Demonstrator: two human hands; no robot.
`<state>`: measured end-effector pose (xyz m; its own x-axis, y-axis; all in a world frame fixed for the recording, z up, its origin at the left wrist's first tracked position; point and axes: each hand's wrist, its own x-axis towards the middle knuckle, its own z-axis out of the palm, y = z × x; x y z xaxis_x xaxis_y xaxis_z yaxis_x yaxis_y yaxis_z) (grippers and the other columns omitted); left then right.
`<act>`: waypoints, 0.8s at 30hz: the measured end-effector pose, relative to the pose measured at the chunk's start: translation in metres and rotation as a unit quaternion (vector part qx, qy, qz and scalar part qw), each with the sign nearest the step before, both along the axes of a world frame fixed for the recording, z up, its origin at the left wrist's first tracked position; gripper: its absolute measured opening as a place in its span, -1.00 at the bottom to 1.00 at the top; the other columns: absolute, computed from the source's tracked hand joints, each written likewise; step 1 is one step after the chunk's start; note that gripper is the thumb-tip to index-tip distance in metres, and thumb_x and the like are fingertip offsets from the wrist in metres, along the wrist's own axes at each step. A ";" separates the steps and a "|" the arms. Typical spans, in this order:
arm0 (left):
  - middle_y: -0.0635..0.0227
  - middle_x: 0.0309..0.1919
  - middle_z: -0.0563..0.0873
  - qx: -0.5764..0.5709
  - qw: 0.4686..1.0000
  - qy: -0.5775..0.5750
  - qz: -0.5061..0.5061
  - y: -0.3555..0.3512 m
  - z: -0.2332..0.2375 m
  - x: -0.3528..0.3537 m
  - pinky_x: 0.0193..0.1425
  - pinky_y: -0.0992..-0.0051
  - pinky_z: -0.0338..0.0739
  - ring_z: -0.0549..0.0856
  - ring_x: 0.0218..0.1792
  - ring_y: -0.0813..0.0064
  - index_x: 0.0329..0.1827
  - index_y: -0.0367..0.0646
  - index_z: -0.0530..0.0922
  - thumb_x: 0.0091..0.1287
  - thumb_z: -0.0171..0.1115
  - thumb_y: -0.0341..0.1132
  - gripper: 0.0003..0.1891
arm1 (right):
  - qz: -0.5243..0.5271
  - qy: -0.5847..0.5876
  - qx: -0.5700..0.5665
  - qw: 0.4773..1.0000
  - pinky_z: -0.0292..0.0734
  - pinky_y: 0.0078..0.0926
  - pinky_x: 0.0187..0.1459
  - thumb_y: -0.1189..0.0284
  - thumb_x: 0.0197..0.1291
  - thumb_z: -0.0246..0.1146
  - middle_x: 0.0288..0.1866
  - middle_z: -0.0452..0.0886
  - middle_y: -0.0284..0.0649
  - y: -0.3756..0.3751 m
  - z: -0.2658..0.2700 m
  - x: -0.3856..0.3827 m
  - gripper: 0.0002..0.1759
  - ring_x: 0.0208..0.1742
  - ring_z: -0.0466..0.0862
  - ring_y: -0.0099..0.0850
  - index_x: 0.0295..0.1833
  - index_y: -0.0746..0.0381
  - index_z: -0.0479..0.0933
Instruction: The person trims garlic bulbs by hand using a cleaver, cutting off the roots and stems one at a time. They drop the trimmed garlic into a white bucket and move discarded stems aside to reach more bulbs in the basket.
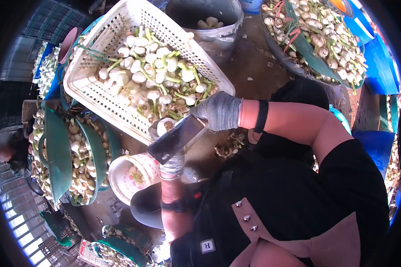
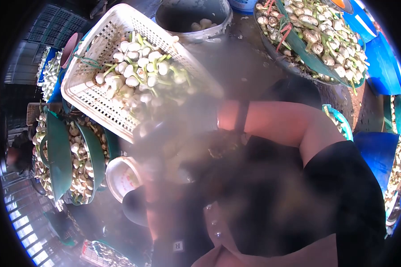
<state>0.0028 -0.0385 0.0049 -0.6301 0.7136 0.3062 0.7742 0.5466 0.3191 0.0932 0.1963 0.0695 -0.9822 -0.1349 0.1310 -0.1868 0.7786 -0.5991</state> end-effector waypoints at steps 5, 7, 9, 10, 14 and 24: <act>0.19 -0.07 0.61 0.203 0.962 -0.155 0.097 0.020 0.102 0.033 -0.02 0.34 0.54 0.65 -0.18 0.30 0.06 -0.26 0.44 0.12 0.38 -0.31 -0.54 | -0.110 -0.136 -0.033 0.984 0.51 -0.15 -0.37 0.05 0.16 0.25 -0.49 0.59 -0.03 0.060 -0.083 -0.017 -0.62 -0.42 0.63 -0.09 -0.31 0.18 0.52; 0.21 -0.15 0.60 0.208 0.958 -0.149 0.132 -0.008 0.127 0.023 -0.02 0.35 0.53 0.62 -0.20 0.30 0.06 -0.16 0.45 0.07 0.40 -0.37 -0.53 | -0.135 -0.108 -0.066 0.983 0.50 -0.16 -0.36 0.05 0.16 0.25 -0.51 0.57 -0.03 0.063 -0.074 -0.024 -0.59 -0.43 0.62 -0.09 -0.36 0.21 0.48; 0.19 -0.17 0.59 0.219 0.919 -0.209 0.254 -0.059 0.140 -0.009 0.00 0.32 0.52 0.59 -0.15 0.22 0.06 -0.16 0.44 -0.02 0.45 -0.37 -0.46 | -0.180 -0.065 -0.155 0.969 0.48 -0.19 -0.34 0.06 0.15 0.27 -0.56 0.52 -0.04 0.060 -0.062 -0.031 -0.54 -0.47 0.57 -0.09 -0.41 0.27 0.42; 0.14 -0.07 0.58 0.040 0.958 -0.068 0.277 -0.095 0.143 -0.024 0.12 0.24 0.48 0.57 -0.02 0.14 0.10 -0.15 0.44 -0.05 0.47 -0.31 -0.41 | -0.184 -0.064 -0.161 0.968 0.48 -0.19 -0.34 0.06 0.15 0.27 -0.56 0.52 -0.04 0.055 -0.050 -0.036 -0.54 -0.47 0.57 -0.09 -0.41 0.27 0.42; 0.10 0.11 0.54 -0.105 0.945 0.001 0.310 -0.090 0.169 -0.050 0.30 0.22 0.35 0.49 0.17 0.11 0.21 -0.17 0.41 0.14 0.36 -0.28 -0.45 | -0.200 -0.052 -0.097 0.974 0.50 -0.25 -0.29 0.13 0.14 0.29 -0.55 0.52 -0.08 0.033 -0.011 -0.047 -0.60 -0.45 0.58 -0.10 -0.38 0.27 0.43; 0.22 0.02 0.62 -0.388 0.909 0.030 0.150 0.085 -0.002 -0.167 0.18 0.25 0.44 0.56 0.15 0.23 0.12 -0.04 0.53 0.24 0.17 -0.21 -0.62 | -0.136 -0.044 -0.249 0.958 0.53 -0.24 -0.17 0.08 0.10 0.29 -0.46 0.59 -0.03 0.039 -0.026 -0.050 -0.58 -0.33 0.63 -0.11 -0.31 0.26 0.50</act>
<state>-0.1639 0.0462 0.0025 -0.8309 0.5283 -0.1748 0.5562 0.7787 -0.2902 0.0430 0.2351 0.0437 -0.9823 0.1852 0.0281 0.0502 0.4046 -0.9131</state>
